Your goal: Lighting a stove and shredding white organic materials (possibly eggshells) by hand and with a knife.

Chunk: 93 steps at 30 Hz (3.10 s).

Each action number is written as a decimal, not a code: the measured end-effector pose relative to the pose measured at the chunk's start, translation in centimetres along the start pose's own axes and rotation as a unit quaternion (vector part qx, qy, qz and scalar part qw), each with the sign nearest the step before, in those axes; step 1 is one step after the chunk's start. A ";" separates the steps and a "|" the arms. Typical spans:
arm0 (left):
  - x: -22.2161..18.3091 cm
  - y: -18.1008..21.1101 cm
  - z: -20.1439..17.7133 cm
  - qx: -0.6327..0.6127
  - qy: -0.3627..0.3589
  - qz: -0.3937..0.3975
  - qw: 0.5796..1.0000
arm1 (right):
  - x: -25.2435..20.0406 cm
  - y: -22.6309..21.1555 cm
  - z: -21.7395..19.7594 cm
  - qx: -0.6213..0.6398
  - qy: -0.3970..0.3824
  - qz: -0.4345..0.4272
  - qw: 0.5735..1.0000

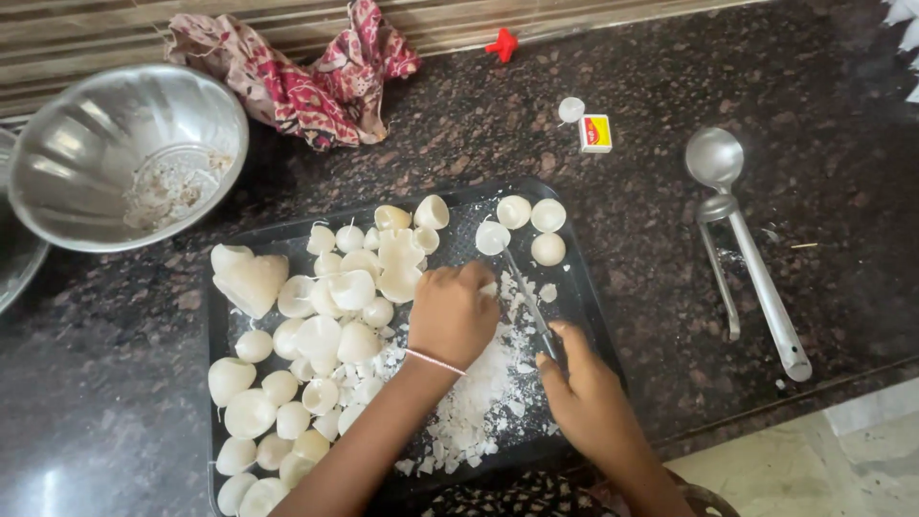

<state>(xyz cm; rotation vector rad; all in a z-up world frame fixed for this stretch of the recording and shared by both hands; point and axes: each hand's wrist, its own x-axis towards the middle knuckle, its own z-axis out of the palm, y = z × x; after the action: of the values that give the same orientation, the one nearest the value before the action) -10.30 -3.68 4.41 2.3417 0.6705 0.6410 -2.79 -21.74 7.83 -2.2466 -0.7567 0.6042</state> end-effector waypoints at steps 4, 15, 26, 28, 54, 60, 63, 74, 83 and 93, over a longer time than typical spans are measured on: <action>-0.8 0.7 -0.4 0.057 0.008 0.002 0.998 | 0.2 -0.4 0.1 -0.040 -0.024 -0.022 0.999; 0.1 0.0 1.1 0.029 0.014 -0.059 0.998 | 0.3 -0.4 -0.5 -0.022 -0.033 0.003 0.999; -0.9 1.7 -0.1 0.224 -0.033 -0.039 0.973 | 0.9 -0.7 0.5 -0.148 -0.101 -0.029 0.983; -0.9 1.4 0.4 0.219 -0.005 -0.040 0.975 | 0.8 -1.8 0.2 -0.159 -0.091 -0.004 0.983; -1.1 0.9 0.7 0.132 0.003 -0.045 0.990 | 1.3 -1.9 0.7 -0.246 -0.115 -0.079 0.959; -1.2 0.7 0.9 0.112 0.023 -0.036 0.993 | 2.9 -2.2 1.6 -0.250 -0.100 -0.107 0.957; -1.4 0.8 0.9 0.107 0.031 -0.037 0.993 | 2.4 -1.9 1.6 -0.239 -0.083 -0.123 0.960; -0.9 0.4 1.0 0.101 0.012 -0.028 0.994 | 2.8 -1.4 2.0 -0.313 -0.178 -0.058 0.931; -0.7 0.2 1.0 0.151 0.001 -0.011 0.988 | 0.9 0.9 1.2 -0.206 -0.166 -0.065 0.962; -0.6 0.1 0.6 0.153 -0.006 0.009 0.988 | 0.7 0.7 1.2 -0.229 -0.149 -0.065 0.960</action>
<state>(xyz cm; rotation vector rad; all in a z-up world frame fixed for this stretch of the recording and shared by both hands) -10.41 -4.41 3.93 2.6333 0.7902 0.5625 -2.77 -21.17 6.35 -2.5206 -1.2970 0.7774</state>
